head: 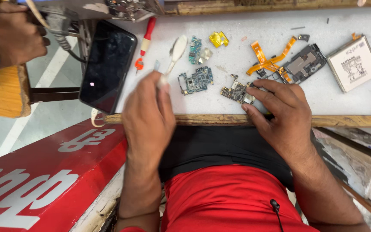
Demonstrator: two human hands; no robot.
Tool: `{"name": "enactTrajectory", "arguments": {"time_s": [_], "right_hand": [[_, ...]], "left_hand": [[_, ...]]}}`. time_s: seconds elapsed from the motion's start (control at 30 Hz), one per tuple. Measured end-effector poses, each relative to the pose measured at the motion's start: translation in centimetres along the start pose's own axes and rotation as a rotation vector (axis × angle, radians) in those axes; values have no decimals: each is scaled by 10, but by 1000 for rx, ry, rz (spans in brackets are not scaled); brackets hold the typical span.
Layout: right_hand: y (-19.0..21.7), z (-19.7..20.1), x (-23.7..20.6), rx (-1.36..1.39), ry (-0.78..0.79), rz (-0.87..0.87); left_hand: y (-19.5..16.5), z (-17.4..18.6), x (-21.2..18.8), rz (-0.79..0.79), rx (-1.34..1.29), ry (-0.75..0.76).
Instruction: The person handles a small circuit board, peeling off a protective film and cleaning the surface with a spray and a brush. They then use a small metal tool to scrape or adjust components on the board.
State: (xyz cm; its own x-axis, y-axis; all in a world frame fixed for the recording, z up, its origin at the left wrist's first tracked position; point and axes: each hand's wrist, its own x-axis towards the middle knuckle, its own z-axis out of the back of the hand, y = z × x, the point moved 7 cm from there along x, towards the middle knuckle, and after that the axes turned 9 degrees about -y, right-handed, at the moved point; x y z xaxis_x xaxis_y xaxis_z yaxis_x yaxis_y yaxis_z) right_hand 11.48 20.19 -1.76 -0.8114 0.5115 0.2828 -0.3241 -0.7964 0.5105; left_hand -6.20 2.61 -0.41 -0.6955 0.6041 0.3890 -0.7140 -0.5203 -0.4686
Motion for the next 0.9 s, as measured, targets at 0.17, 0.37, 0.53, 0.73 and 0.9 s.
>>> {"name": "enactTrajectory", "arguments": {"time_s": [0.17,0.37,0.53,0.73,0.9], "right_hand": [[-1,0,-3,5,4,-18],[-3,0,-2,9,11,13],[-2,1,-3,25,12,16],[-2,0,-3,14,4,24],[-4,-2,-5,26,11,25]], "left_hand": [[-33,-28,-47,75,-162,336],[-57,-20,-64,57,-199,363],[-68,-22,-64,118,-39,361],[-67,-19,-66,93,-16,338],[-67,-19,-65,109,-5,344]]}}
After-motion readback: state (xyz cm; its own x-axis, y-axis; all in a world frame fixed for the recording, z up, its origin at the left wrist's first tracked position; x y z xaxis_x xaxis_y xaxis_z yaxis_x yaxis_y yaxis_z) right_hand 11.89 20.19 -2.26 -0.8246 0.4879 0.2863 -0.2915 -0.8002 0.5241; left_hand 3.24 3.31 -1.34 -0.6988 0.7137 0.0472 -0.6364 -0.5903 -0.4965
